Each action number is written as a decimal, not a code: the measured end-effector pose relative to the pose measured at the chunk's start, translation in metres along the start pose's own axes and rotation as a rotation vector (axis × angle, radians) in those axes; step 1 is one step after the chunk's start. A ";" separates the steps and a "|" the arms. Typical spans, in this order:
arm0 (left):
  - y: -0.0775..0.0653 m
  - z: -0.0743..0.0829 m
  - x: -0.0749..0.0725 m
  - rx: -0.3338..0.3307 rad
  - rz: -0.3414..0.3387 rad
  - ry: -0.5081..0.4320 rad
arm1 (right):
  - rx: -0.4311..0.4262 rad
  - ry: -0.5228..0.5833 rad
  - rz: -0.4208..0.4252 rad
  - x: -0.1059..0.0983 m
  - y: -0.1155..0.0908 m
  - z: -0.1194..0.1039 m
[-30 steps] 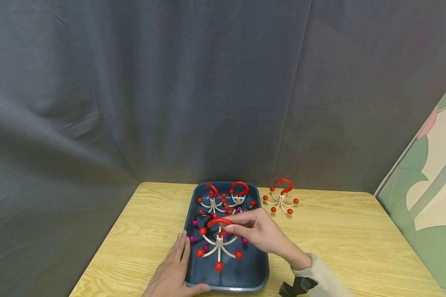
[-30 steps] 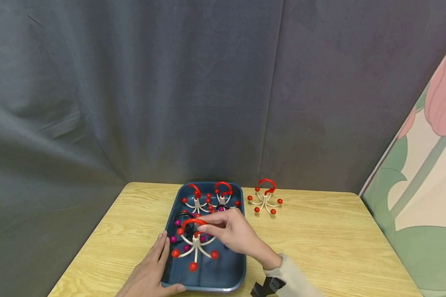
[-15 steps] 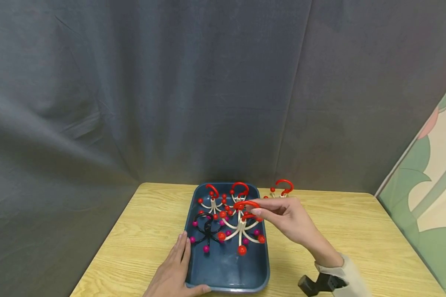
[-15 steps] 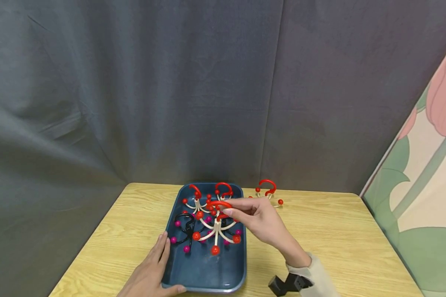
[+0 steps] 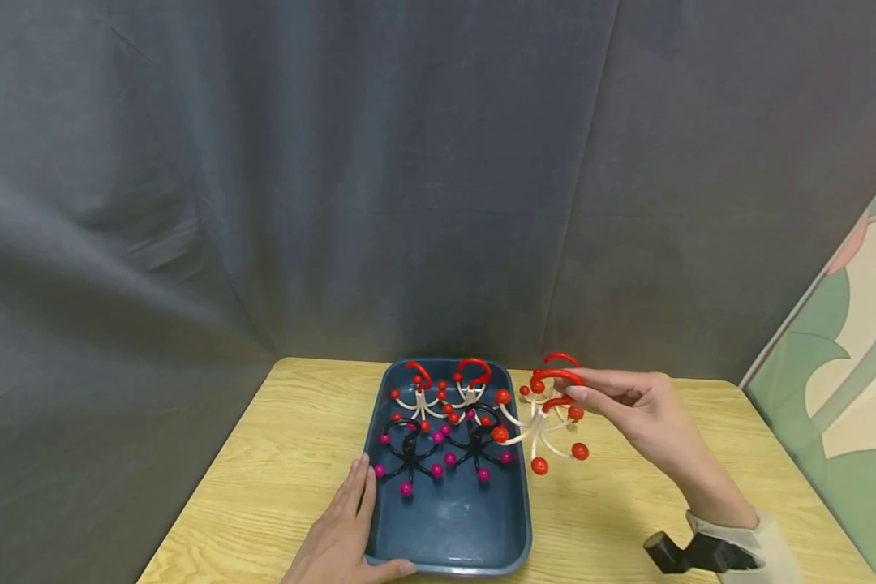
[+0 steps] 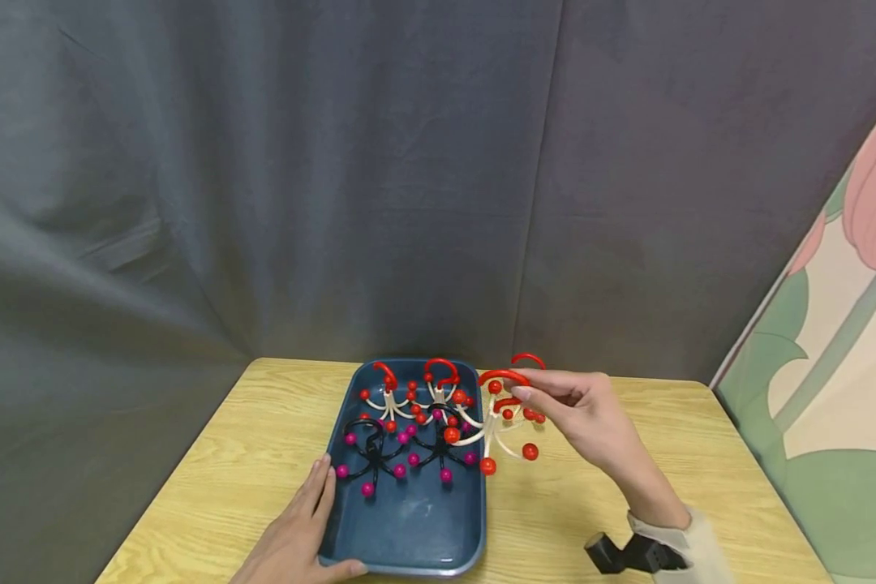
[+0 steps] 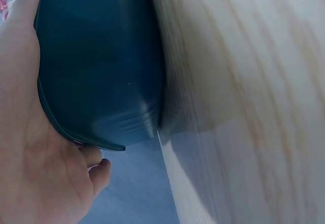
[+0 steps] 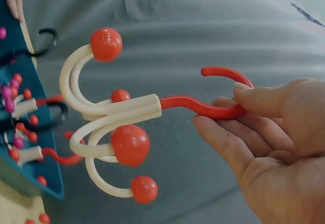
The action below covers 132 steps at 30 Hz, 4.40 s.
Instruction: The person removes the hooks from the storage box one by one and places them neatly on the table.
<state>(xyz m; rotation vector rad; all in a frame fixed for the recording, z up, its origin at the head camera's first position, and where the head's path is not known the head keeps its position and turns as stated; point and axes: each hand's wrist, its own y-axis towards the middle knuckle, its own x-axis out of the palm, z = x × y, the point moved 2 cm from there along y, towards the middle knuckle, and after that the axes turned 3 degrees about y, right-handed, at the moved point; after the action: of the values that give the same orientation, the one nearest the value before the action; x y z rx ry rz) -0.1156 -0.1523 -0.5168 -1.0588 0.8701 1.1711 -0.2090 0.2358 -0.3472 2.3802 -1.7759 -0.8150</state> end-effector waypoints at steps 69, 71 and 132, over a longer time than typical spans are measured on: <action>0.000 -0.005 0.002 0.030 0.024 -0.031 | 0.342 -0.125 0.360 -0.085 0.024 0.177; 0.000 -0.005 0.002 0.035 0.031 -0.028 | 0.352 -0.116 0.362 -0.083 0.025 0.181; -0.001 -0.005 0.001 0.057 0.051 -0.038 | 0.286 -0.323 0.346 -0.073 0.038 0.149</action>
<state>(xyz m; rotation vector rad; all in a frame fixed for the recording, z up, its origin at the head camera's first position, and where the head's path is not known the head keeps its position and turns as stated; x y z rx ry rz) -0.1143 -0.1570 -0.5186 -0.9699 0.9006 1.1986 -0.3222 0.3273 -0.4343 2.0760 -2.4944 -0.9957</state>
